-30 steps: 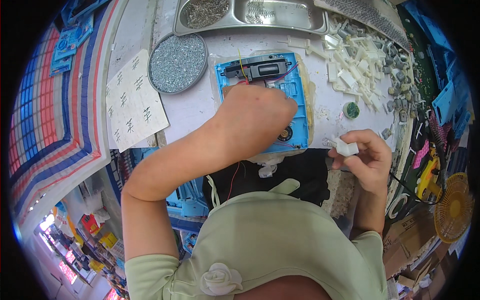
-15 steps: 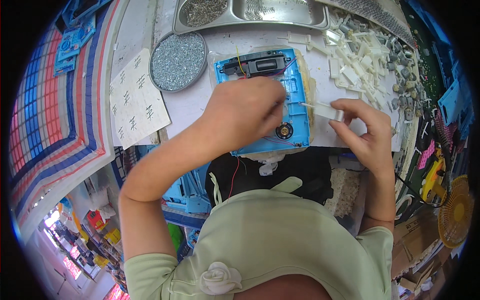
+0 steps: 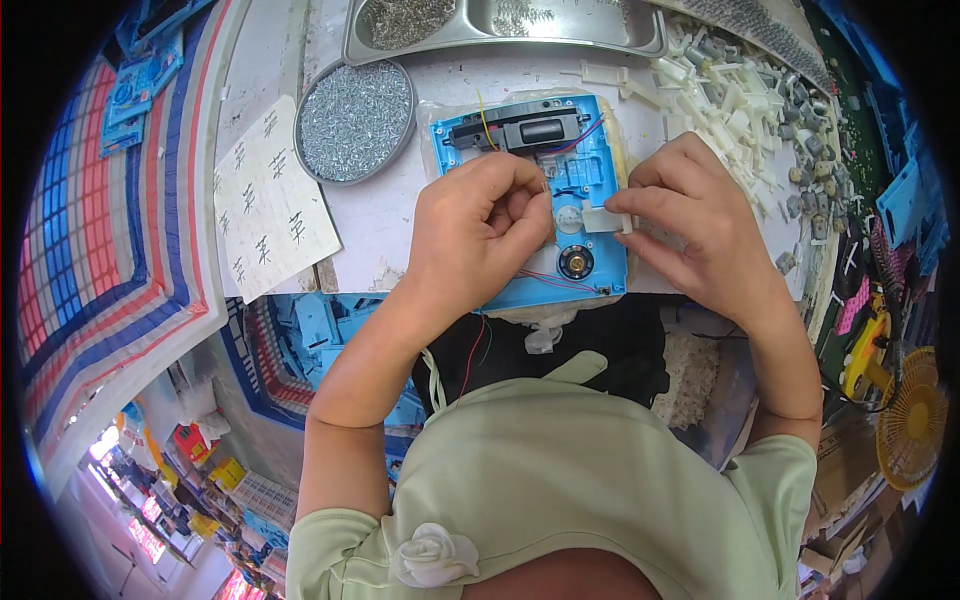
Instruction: Assembling electronic units into plastic housings using a drill and soldering iron.
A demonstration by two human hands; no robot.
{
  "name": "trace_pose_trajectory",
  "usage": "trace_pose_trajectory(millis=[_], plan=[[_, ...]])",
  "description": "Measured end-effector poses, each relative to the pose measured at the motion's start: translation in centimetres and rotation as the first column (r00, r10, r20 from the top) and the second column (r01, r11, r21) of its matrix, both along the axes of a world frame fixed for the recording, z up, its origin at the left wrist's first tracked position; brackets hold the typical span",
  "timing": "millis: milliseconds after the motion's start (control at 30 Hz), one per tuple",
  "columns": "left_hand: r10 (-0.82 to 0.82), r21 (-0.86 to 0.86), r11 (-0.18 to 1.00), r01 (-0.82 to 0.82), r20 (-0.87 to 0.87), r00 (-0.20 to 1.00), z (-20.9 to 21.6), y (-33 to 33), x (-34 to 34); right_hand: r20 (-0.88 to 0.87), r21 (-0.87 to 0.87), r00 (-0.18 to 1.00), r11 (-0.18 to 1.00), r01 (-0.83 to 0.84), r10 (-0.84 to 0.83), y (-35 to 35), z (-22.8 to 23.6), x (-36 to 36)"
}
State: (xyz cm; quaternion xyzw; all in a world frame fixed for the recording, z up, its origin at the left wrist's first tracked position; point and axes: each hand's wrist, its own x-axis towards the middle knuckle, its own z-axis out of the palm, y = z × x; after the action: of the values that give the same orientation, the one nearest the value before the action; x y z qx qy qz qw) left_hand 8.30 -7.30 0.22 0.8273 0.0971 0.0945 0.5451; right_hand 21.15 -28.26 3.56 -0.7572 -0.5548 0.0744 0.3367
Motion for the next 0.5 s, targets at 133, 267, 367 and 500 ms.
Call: trace_pose_trajectory(millis=[133,267,367,500], plan=[[-0.006,0.011,1.0,0.006,0.007,1.0,-0.2,0.1,0.0,-0.057,0.074,0.998,0.997,0.005,-0.001,0.2,-1.4,-0.1],[-0.018,0.054,0.998,0.018,0.012,1.0,0.0,0.0,0.0,-0.14,0.153,0.99,0.988,0.025,-0.004,-0.2,-3.7,-0.1],[-0.016,0.083,0.996,0.012,0.043,0.999,0.1,-0.2,0.2,-0.175,0.185,0.984,0.981,0.058,-0.025,-0.3,-4.8,-0.3],[-0.01,0.106,0.994,0.004,0.052,0.999,0.2,-0.4,0.2,-0.144,0.125,0.987,0.988,0.088,-0.07,0.2,-4.2,-0.8]])
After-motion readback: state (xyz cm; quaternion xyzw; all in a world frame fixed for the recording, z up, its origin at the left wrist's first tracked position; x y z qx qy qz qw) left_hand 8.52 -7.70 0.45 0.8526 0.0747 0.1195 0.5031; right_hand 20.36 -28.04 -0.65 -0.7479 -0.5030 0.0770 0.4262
